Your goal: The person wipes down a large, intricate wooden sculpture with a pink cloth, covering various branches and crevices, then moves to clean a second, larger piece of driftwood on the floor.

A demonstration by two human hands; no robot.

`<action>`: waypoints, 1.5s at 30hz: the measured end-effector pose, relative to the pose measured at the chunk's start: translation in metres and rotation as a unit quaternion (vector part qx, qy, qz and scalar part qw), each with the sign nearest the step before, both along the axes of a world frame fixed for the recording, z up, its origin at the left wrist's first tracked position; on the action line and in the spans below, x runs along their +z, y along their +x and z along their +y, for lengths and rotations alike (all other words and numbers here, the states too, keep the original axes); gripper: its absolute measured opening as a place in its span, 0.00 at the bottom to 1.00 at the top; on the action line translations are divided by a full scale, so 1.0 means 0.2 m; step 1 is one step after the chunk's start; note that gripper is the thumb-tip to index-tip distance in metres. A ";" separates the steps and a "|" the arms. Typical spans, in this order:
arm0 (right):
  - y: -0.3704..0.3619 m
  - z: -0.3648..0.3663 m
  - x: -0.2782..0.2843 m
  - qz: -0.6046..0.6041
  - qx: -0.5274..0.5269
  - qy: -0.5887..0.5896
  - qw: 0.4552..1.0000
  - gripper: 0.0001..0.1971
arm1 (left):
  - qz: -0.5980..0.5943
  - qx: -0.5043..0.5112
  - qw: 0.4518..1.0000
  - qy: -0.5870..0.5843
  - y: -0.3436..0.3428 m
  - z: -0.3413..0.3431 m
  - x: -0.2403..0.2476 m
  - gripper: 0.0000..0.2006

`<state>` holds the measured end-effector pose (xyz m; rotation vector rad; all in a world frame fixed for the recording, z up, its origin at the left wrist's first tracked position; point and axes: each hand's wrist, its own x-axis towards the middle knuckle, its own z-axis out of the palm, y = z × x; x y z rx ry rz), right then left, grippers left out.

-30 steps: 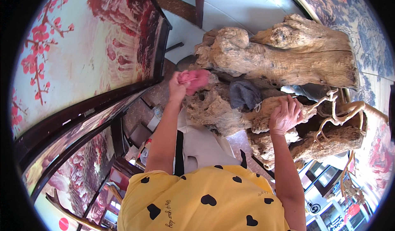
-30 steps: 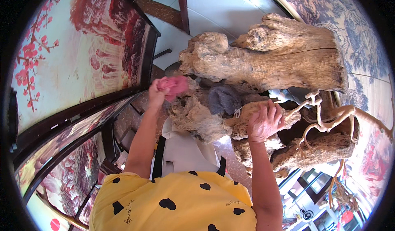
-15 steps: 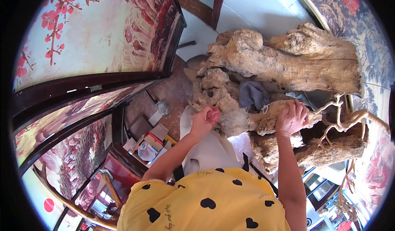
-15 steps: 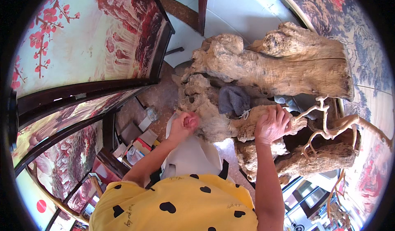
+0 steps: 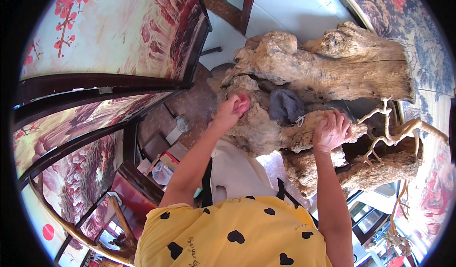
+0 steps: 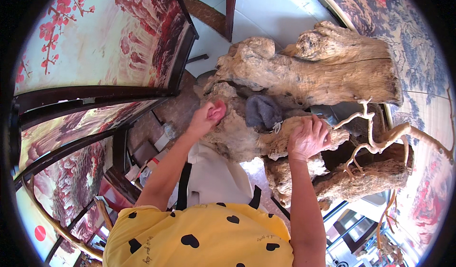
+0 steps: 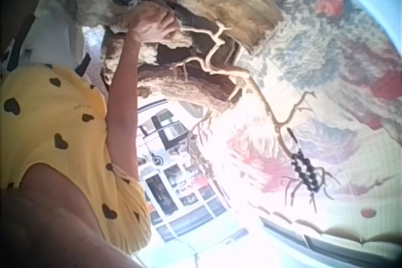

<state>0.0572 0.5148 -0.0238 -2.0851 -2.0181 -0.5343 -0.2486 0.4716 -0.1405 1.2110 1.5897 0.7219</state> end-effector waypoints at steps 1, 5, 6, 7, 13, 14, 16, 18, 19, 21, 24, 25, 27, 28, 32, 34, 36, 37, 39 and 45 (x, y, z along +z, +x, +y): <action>0.00 0.00 0.00 0.000 -0.001 -0.001 1.000 0.09 | -0.109 0.025 0.994 0.017 -0.05 -0.07 0.00 0.17; -0.01 -0.01 0.00 -0.005 -0.005 -0.003 1.000 0.09 | -0.211 0.312 0.925 0.045 -0.26 -0.29 -0.20 0.17; -0.01 -0.01 0.00 -0.007 -0.008 -0.001 1.000 0.08 | -0.066 0.308 0.949 0.001 -0.26 -0.34 -0.24 0.17; -0.01 -0.01 0.00 -0.011 -0.011 0.001 1.000 0.08 | 0.079 0.295 0.951 -0.045 -0.25 -0.37 -0.25 0.17; 0.00 -0.01 -0.01 0.012 0.004 0.020 1.000 0.06 | 0.089 0.093 0.991 -0.033 0.12 -0.39 0.09 0.18; 0.02 -0.01 -0.02 0.012 0.002 0.019 1.000 0.06 | 0.003 0.074 0.997 -0.036 0.14 -0.34 0.22 0.19; 0.01 -0.01 0.00 0.007 -0.007 -0.011 1.000 0.07 | -0.332 0.181 0.924 -0.058 0.19 -0.25 0.37 0.21; 0.00 -0.03 0.03 0.065 0.004 -0.048 0.997 0.13 | -0.531 0.225 0.816 -0.041 0.19 -0.19 0.40 0.26; -0.04 -0.05 0.04 0.139 0.031 -0.049 0.989 0.17 | -0.551 0.227 0.803 -0.029 0.17 -0.13 0.45 0.26; -0.26 -0.11 0.24 0.288 0.212 -0.110 0.927 0.27 | -0.584 0.232 0.778 -0.021 0.10 -0.07 0.58 0.26; -0.52 -0.16 0.12 0.691 0.188 -0.346 0.606 0.43 | -0.566 0.183 0.802 -0.054 0.03 -0.05 0.56 0.29; -0.59 -0.14 -0.02 0.701 0.195 -0.374 0.575 0.42 | -0.557 0.168 0.810 -0.068 0.00 -0.06 0.55 0.30; -0.76 -0.13 0.01 0.615 0.239 -0.309 0.685 0.27 | -0.479 0.172 0.857 -0.082 -0.04 -0.11 0.53 0.31; -0.79 -0.13 -0.07 0.545 0.253 -0.291 0.745 0.22 | -0.469 0.177 0.861 -0.080 -0.06 -0.15 0.50 0.31; -0.70 -0.24 -0.33 0.251 0.350 -0.121 0.894 0.14 | -0.197 0.195 0.943 -0.183 -0.15 -0.37 0.32 0.31; -0.57 -0.39 -0.35 0.200 0.322 -0.169 0.910 0.13 | -0.161 0.177 0.944 -0.225 -0.18 -0.45 0.26 0.31; -0.43 -0.54 -0.33 0.176 0.293 -0.238 0.909 0.13 | -0.101 0.105 0.967 -0.208 -0.19 -0.49 0.17 0.31; -0.38 -0.62 -0.31 0.183 0.272 -0.280 0.902 0.14 | -0.048 0.048 0.981 -0.180 -0.17 -0.46 0.17 0.31; -0.29 -0.65 -0.19 0.179 0.238 -0.291 0.909 0.16 | 0.060 -0.063 0.990 -0.112 -0.15 -0.40 0.17 0.32; -0.04 -0.28 0.45 0.089 0.075 0.041 0.992 0.17 | 0.332 -0.271 0.902 -0.061 0.20 -0.08 0.25 0.48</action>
